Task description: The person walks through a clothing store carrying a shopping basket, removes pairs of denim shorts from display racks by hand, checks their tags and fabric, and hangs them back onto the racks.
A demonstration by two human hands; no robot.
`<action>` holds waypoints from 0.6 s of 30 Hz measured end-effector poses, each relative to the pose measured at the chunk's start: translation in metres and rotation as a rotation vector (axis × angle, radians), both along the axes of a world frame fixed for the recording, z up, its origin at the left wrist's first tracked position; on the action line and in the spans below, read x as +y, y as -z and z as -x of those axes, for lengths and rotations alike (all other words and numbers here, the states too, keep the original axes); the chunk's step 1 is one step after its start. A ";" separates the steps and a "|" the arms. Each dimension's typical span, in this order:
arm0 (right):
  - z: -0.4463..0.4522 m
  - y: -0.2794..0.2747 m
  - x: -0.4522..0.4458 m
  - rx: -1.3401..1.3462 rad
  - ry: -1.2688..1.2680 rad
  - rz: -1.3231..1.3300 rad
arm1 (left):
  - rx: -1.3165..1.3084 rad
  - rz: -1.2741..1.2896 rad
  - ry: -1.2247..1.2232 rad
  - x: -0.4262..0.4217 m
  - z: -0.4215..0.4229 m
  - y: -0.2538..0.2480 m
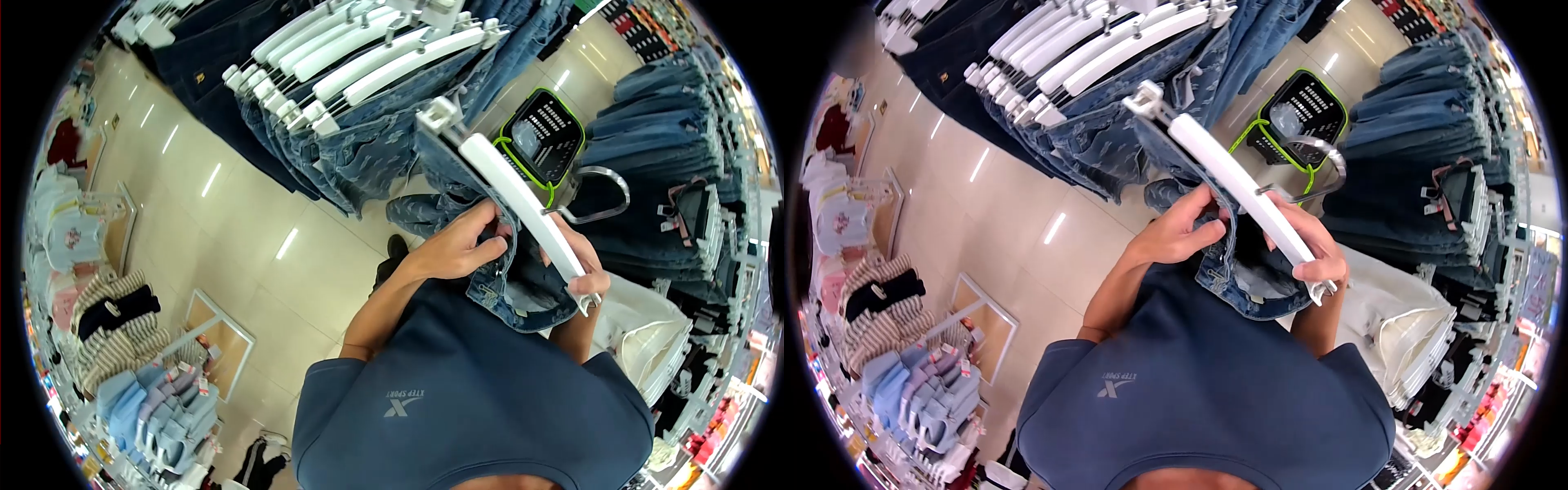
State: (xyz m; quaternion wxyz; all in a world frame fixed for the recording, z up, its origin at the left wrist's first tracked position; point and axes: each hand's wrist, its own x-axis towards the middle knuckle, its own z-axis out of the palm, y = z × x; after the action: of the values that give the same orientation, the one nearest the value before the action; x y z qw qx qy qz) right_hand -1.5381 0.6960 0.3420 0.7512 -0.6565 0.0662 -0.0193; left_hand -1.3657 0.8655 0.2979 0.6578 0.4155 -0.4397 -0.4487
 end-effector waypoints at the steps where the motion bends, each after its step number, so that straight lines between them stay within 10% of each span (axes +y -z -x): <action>1: 0.000 -0.002 0.004 0.018 0.054 -0.035 | -0.032 0.000 0.000 -0.001 -0.001 0.000; 18: -0.020 -0.008 0.045 0.525 0.202 0.326 | -0.551 -0.095 -0.499 -0.015 0.023 -0.013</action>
State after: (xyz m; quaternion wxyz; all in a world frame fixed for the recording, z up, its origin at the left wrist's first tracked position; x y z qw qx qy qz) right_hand -1.5181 0.7405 0.3499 0.5878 -0.7407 0.3187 0.0660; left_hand -1.3891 0.8501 0.3113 0.5840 0.6450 -0.4640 -0.1660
